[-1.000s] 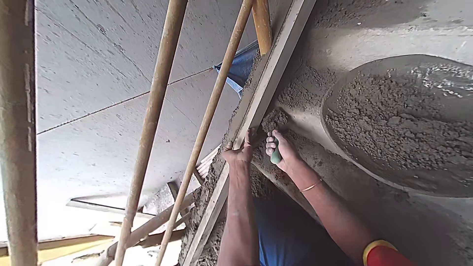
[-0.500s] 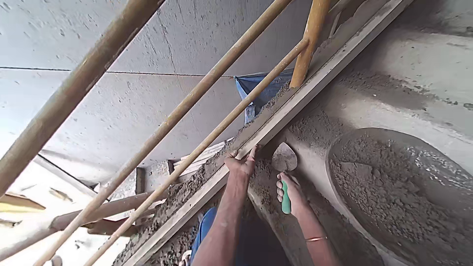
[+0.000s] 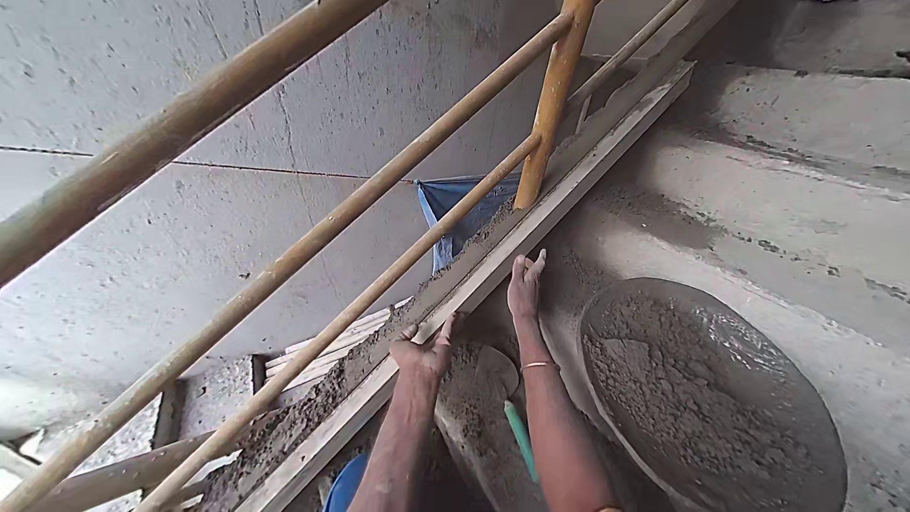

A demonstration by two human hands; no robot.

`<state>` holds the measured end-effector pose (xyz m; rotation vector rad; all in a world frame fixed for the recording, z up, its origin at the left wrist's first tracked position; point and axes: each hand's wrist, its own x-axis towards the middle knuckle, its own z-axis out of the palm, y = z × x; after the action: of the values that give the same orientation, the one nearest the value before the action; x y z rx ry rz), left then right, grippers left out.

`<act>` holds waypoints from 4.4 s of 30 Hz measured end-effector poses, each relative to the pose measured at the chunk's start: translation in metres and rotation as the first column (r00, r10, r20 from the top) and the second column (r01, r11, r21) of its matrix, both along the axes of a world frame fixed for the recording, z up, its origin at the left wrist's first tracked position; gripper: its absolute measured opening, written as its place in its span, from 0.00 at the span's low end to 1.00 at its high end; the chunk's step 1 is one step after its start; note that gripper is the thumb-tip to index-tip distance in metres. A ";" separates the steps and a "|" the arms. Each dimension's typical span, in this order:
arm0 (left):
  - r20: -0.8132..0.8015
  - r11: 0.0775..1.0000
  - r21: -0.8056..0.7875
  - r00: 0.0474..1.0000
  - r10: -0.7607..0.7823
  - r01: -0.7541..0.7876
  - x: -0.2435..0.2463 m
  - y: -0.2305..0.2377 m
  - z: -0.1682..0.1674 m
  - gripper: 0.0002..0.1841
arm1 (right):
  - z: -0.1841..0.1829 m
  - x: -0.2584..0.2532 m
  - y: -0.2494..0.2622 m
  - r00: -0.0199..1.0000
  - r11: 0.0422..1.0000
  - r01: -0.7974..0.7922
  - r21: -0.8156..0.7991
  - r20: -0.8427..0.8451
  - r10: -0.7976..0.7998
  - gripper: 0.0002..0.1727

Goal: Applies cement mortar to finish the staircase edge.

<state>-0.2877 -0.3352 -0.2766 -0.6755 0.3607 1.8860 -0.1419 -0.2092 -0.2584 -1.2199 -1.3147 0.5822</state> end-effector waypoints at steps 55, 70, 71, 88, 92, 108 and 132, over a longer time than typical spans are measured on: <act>-0.028 0.934 -0.216 0.958 0.285 -0.284 -0.039 -0.061 -0.127 0.33 | 0.008 -0.057 0.042 0.971 0.981 0.189 0.040 -0.154 -0.181 0.39; -0.171 0.952 -0.208 0.966 0.192 -0.226 -0.036 -0.062 -0.132 0.36 | 0.003 -0.053 0.043 0.979 0.981 0.186 -0.046 -0.081 -0.189 0.43; -0.183 0.950 -0.211 0.964 0.192 -0.230 -0.036 -0.063 -0.133 0.36 | 0.003 -0.054 0.044 0.977 0.980 0.193 -0.044 -0.084 -0.196 0.43; -0.219 0.953 -0.168 0.952 0.213 -0.252 -0.035 -0.063 -0.136 0.35 | 0.005 -0.053 0.045 0.977 0.988 0.153 -0.009 -0.146 -0.153 0.47; -0.217 0.952 -0.171 0.952 0.216 -0.255 -0.034 -0.063 -0.135 0.34 | 0.004 -0.052 0.045 0.980 0.988 0.153 -0.012 -0.127 -0.153 0.47; -0.195 0.951 -0.194 0.960 0.202 -0.239 -0.036 -0.063 -0.135 0.35 | 0.003 -0.053 0.044 0.978 0.988 0.154 -0.029 -0.135 -0.157 0.46; -0.062 0.936 -0.246 0.968 0.243 -0.251 -0.041 -0.061 -0.124 0.32 | -0.004 -0.045 0.044 0.986 0.995 0.097 0.021 -0.139 -0.094 0.47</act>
<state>-0.3285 -0.3959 -0.4010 -0.8981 0.5645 2.1117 -0.1865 -0.1647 -0.2625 -1.1921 -1.1387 0.5678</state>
